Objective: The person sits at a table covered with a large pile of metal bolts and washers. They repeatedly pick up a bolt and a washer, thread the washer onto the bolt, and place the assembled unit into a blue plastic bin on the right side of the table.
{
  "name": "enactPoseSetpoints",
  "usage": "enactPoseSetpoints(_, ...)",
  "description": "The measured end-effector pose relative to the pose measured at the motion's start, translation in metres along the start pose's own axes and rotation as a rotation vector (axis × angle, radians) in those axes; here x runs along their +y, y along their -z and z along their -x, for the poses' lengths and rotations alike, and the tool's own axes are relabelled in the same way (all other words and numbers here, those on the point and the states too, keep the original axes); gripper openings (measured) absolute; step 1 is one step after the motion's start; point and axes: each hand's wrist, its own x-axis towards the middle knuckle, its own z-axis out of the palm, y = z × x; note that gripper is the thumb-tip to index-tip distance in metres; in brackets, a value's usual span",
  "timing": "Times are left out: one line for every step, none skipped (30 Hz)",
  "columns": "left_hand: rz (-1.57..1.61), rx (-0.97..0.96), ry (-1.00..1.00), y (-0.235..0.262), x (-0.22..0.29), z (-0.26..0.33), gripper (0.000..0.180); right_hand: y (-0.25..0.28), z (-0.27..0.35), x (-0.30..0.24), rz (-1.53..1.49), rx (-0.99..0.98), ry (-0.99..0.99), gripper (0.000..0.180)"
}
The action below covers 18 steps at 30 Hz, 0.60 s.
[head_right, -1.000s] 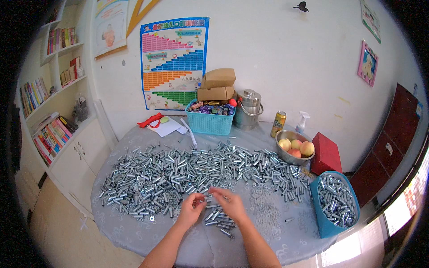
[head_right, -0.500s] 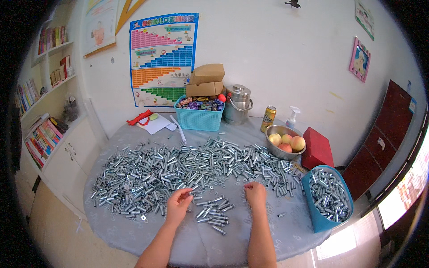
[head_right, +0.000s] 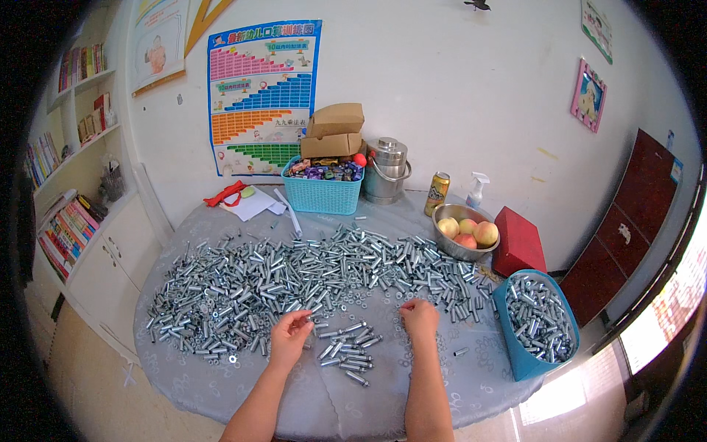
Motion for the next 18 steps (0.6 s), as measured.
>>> enactPoseSetpoints(0.004,0.001,0.002,0.000,0.000,0.000,0.022,0.000,0.000,0.000,-0.025,0.016,-0.012,0.019)
enactPoseSetpoints(0.008,0.001,0.003,0.000,0.000,0.000,0.022,0.001,-0.001,0.000,-0.051,0.031,-0.024,0.018)
enactPoseSetpoints(0.011,0.002,0.005,0.000,0.000,0.000,0.022,0.001,-0.001,-0.001,-0.050,0.039,-0.026,0.017)
enactPoseSetpoints(0.002,0.004,0.004,0.000,0.000,0.000,0.022,0.002,0.000,-0.003,-0.050,0.046,-0.027,0.017)
enactPoseSetpoints(-0.008,0.007,0.002,0.000,-0.001,0.000,0.022,0.002,0.000,-0.004,-0.050,0.053,-0.028,0.017)
enactPoseSetpoints(-0.017,0.009,0.001,0.000,-0.001,0.000,0.022,0.002,0.000,-0.003,-0.035,0.068,-0.017,0.016)
enactPoseSetpoints(-0.018,0.008,0.002,0.000,-0.001,0.000,0.022,0.001,0.000,-0.002,-0.019,0.084,-0.006,0.016)
enactPoseSetpoints(-0.018,0.007,0.004,0.000,-0.001,0.000,0.023,0.000,-0.001,-0.001,-0.003,0.100,0.004,0.016)
enactPoseSetpoints(-0.018,0.006,0.005,-0.001,-0.001,0.000,0.023,-0.001,-0.002,0.001,0.013,0.127,0.044,0.016)
enactPoseSetpoints(-0.015,0.006,0.006,-0.001,-0.001,0.000,0.023,-0.001,-0.003,0.002,0.028,0.153,0.085,0.016)
enactPoseSetpoints(-0.011,0.005,0.007,-0.001,-0.001,0.000,0.023,-0.001,-0.004,0.002,0.043,0.178,0.126,0.017)
enactPoseSetpoints(-0.008,0.005,0.007,-0.001,-0.001,0.000,0.023,0.000,-0.003,0.000,0.000,0.164,0.096,0.016)
enactPoseSetpoints(-0.006,0.006,0.009,-0.001,-0.002,0.000,0.023,0.005,0.000,-0.009,-0.045,0.149,0.068,0.016)
enactPoseSetpoints(-0.005,0.008,0.012,0.000,-0.003,0.000,0.023,0.007,0.001,-0.014,-0.089,0.133,0.039,0.016)
enactPoseSetpoints(-0.004,0.009,0.014,0.000,-0.004,0.000,0.023,0.006,0.001,-0.013,-0.138,0.085,0.041,0.017)
enactPoseSetpoints(0.000,0.009,0.012,0.000,-0.004,0.000,0.023,0.006,0.002,-0.012,-0.186,0.039,0.041,0.017)
enactPoseSetpoints(0.004,0.009,0.010,0.000,-0.004,0.000,0.023,0.006,0.002,-0.010,-0.234,-0.008,0.041,0.017)
enactPoseSetpoints(0.008,0.009,0.008,0.000,-0.004,0.000,0.023,0.005,0.001,-0.007,-0.241,-0.057,0.044,0.018)
